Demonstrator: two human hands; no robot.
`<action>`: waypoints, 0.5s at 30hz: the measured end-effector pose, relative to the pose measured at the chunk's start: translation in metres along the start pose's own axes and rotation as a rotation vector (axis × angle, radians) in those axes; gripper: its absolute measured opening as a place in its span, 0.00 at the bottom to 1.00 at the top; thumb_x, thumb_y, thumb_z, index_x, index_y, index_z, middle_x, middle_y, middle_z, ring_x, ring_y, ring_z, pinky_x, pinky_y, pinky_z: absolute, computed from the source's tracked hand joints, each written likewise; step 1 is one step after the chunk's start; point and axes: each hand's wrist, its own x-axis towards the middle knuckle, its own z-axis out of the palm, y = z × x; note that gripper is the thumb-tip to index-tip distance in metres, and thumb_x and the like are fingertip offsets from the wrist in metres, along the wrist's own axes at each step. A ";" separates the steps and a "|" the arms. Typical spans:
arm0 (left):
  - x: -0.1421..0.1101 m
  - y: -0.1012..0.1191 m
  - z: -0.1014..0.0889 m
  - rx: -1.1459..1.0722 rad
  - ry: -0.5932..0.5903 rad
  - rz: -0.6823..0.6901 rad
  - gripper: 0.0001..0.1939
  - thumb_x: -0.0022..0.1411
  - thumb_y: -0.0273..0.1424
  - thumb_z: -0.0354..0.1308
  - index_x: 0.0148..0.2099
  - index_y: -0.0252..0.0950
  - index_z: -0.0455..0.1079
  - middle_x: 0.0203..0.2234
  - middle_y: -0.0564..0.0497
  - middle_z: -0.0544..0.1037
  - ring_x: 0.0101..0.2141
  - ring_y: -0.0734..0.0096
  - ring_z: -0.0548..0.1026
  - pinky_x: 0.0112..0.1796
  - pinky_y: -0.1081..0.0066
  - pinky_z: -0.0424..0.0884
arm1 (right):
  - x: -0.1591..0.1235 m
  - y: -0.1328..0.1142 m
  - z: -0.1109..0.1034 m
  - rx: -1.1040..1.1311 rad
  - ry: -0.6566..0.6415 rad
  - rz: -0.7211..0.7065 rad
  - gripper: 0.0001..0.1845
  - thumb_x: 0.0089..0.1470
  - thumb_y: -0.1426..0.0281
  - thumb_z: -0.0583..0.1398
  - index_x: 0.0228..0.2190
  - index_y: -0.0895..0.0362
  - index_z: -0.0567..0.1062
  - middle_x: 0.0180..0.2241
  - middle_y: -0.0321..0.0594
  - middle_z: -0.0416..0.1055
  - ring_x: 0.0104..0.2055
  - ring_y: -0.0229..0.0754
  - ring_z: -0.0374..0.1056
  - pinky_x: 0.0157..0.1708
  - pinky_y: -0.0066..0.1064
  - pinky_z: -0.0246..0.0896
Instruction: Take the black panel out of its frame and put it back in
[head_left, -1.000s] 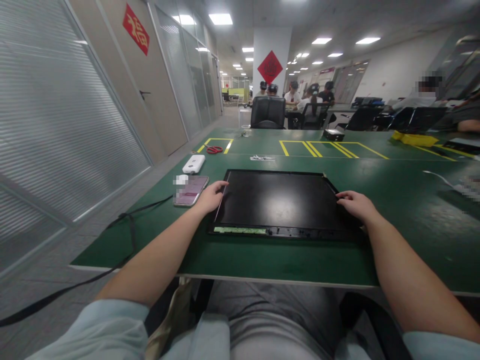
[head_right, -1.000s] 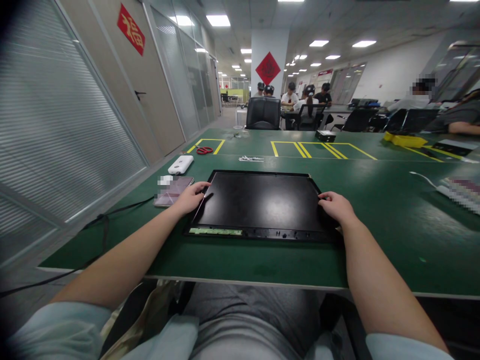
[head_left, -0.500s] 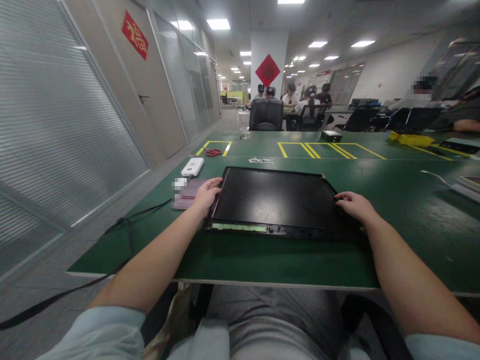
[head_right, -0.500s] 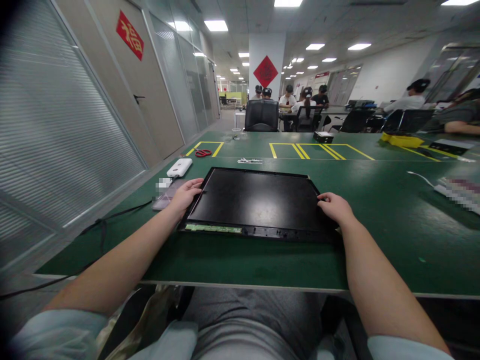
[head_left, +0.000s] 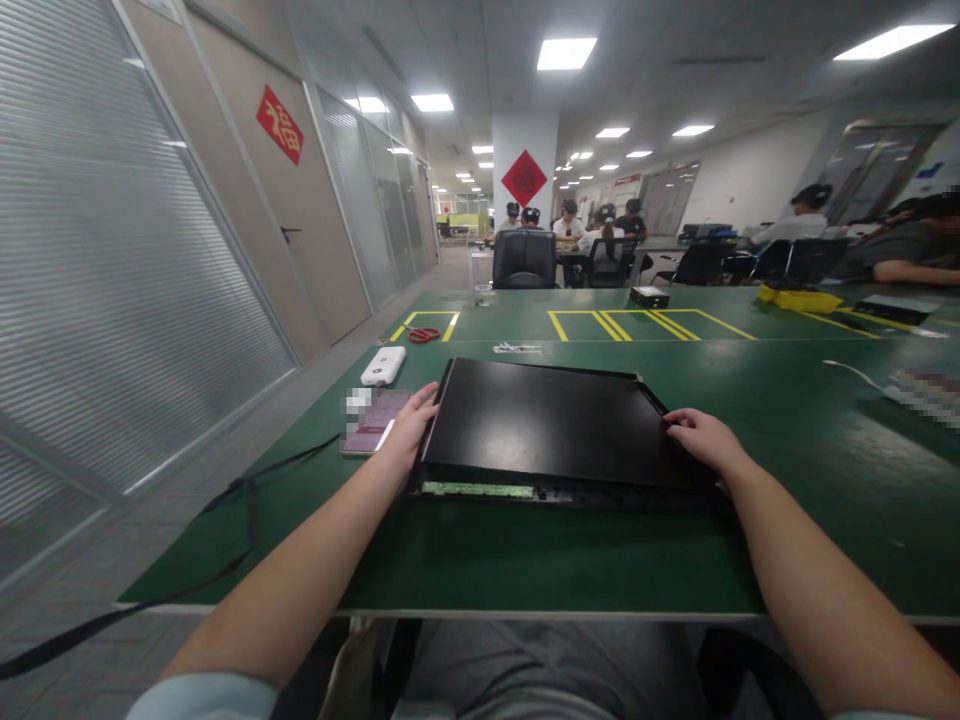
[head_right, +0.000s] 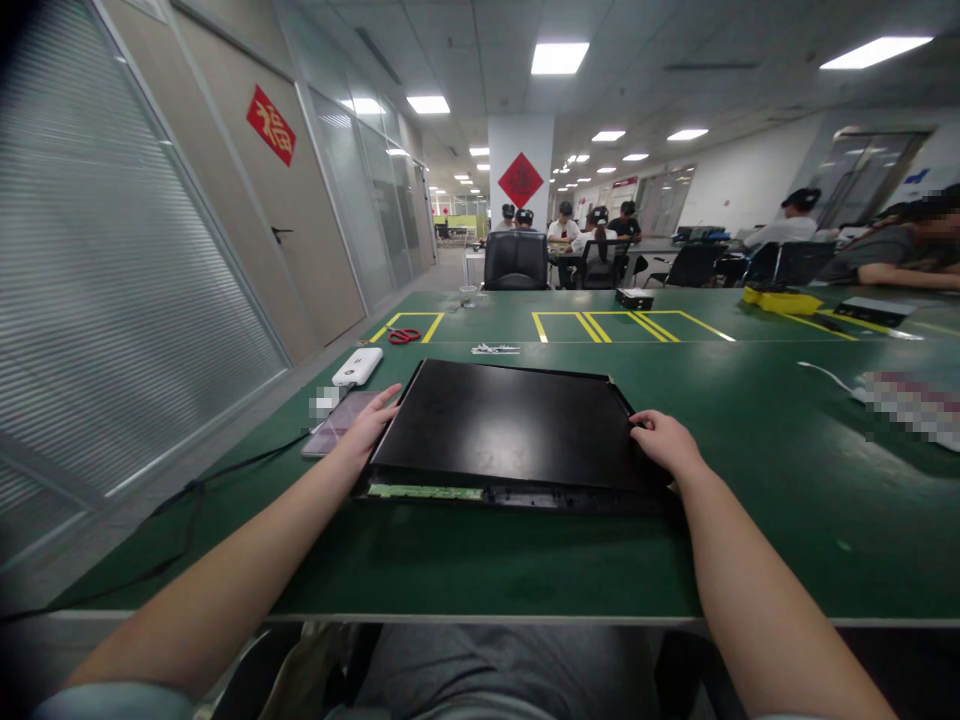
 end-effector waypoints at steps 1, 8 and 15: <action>0.001 -0.001 -0.001 0.004 -0.005 0.004 0.38 0.55 0.13 0.64 0.67 0.38 0.65 0.49 0.44 0.84 0.30 0.69 0.84 0.30 0.74 0.81 | 0.000 0.001 0.001 -0.002 0.000 -0.003 0.14 0.50 0.68 0.61 0.39 0.54 0.82 0.28 0.38 0.74 0.32 0.44 0.70 0.32 0.33 0.61; 0.004 -0.008 -0.009 0.146 -0.033 -0.042 0.36 0.54 0.28 0.73 0.64 0.35 0.69 0.33 0.45 0.86 0.23 0.65 0.82 0.24 0.72 0.76 | -0.001 0.002 0.002 -0.025 0.017 -0.013 0.16 0.50 0.69 0.61 0.41 0.54 0.83 0.35 0.43 0.77 0.36 0.46 0.72 0.36 0.34 0.64; 0.008 -0.014 -0.018 0.373 -0.097 0.094 0.29 0.49 0.45 0.73 0.51 0.37 0.80 0.40 0.45 0.87 0.43 0.54 0.84 0.40 0.68 0.77 | 0.000 0.008 0.009 -0.017 0.033 -0.027 0.17 0.50 0.69 0.60 0.41 0.53 0.83 0.39 0.44 0.79 0.41 0.47 0.75 0.38 0.34 0.66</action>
